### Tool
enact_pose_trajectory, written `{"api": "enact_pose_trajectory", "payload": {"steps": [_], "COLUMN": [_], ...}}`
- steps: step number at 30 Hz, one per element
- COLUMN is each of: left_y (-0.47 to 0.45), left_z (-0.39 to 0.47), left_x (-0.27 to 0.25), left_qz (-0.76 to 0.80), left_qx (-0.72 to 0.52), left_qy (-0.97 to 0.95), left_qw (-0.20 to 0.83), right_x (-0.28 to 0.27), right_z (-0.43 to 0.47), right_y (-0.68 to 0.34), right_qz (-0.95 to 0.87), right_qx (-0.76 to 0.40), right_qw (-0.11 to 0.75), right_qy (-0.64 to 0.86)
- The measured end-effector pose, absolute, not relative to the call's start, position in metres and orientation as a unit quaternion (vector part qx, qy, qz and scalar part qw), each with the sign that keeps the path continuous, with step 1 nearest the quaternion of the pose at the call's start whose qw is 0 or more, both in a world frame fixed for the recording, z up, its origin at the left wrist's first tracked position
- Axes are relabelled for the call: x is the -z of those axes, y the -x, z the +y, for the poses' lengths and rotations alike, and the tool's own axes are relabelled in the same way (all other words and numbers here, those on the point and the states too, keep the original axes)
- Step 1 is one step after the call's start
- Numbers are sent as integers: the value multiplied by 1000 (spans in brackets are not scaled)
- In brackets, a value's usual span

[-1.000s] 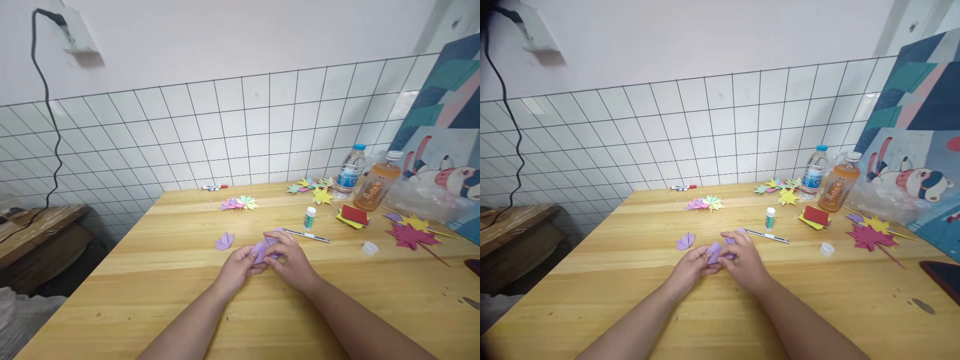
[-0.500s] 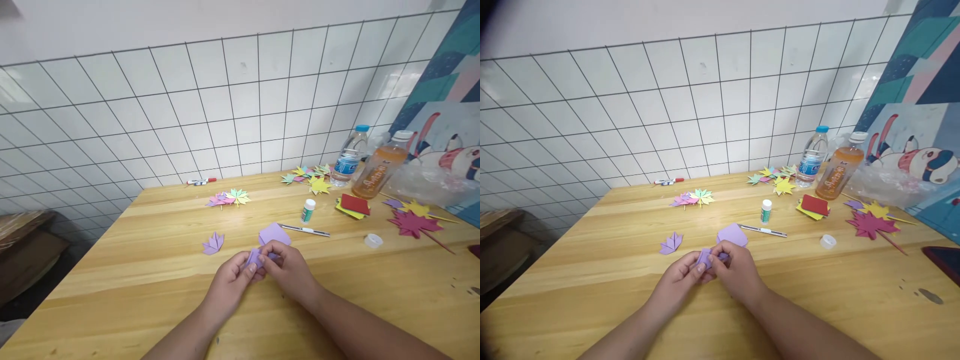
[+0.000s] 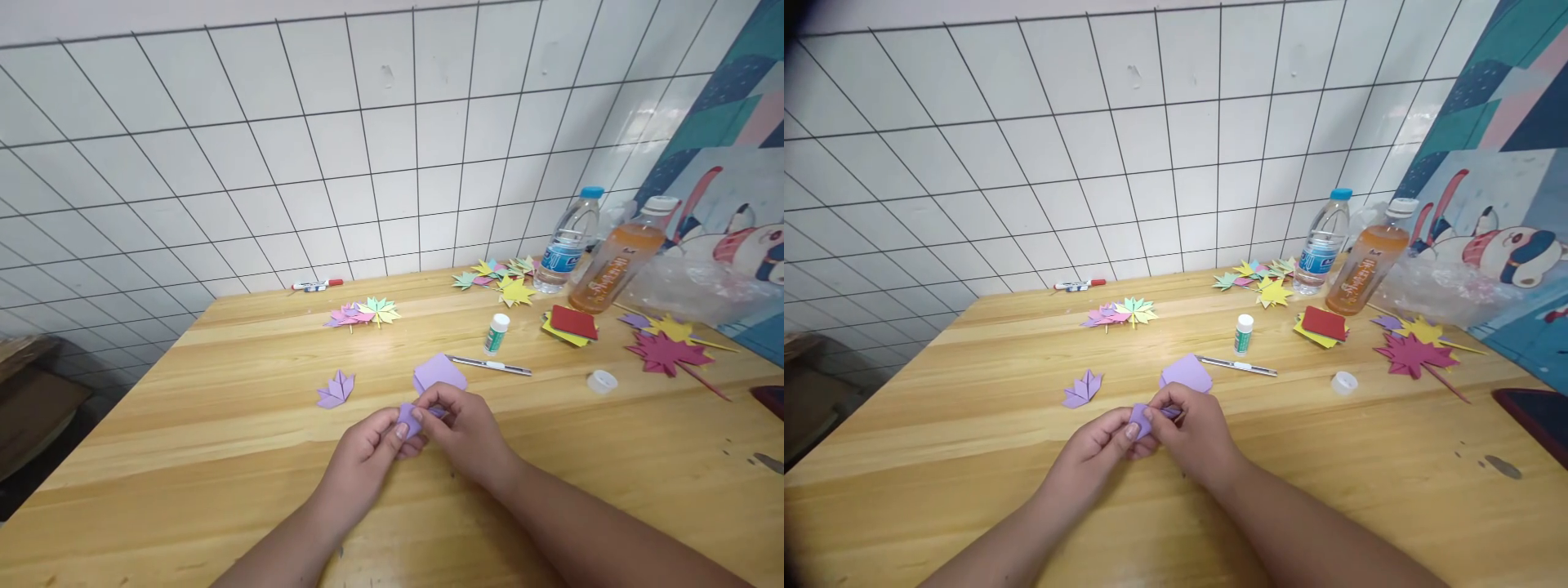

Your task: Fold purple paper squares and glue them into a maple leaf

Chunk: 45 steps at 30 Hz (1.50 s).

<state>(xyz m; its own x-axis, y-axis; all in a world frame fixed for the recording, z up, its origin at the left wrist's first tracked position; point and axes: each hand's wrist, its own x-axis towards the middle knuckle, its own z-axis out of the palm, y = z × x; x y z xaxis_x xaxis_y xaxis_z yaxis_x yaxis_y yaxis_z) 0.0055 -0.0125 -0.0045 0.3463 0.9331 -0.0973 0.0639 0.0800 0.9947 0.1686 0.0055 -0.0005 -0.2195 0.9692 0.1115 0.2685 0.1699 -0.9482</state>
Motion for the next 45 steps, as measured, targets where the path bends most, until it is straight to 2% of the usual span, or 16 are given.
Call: {"api": "enact_pose_trajectory", "payload": {"steps": [12, 20, 45], "left_y": [-6, -6, -5], "left_z": [-13, -14, -15], "left_x": [7, 3, 0], "left_qz": [454, 476, 489], "left_qx": [-362, -349, -306], "left_qy": [-581, -582, -641], "left_qw": [571, 560, 506], "right_x": [0, -2, -4], "right_z": [7, 7, 6], "right_y": [-168, -170, -170], "right_qz": [-618, -659, -658], "right_qx": [-470, -415, -430], "right_qw": [425, 411, 397], "right_qy": [465, 475, 474]}}
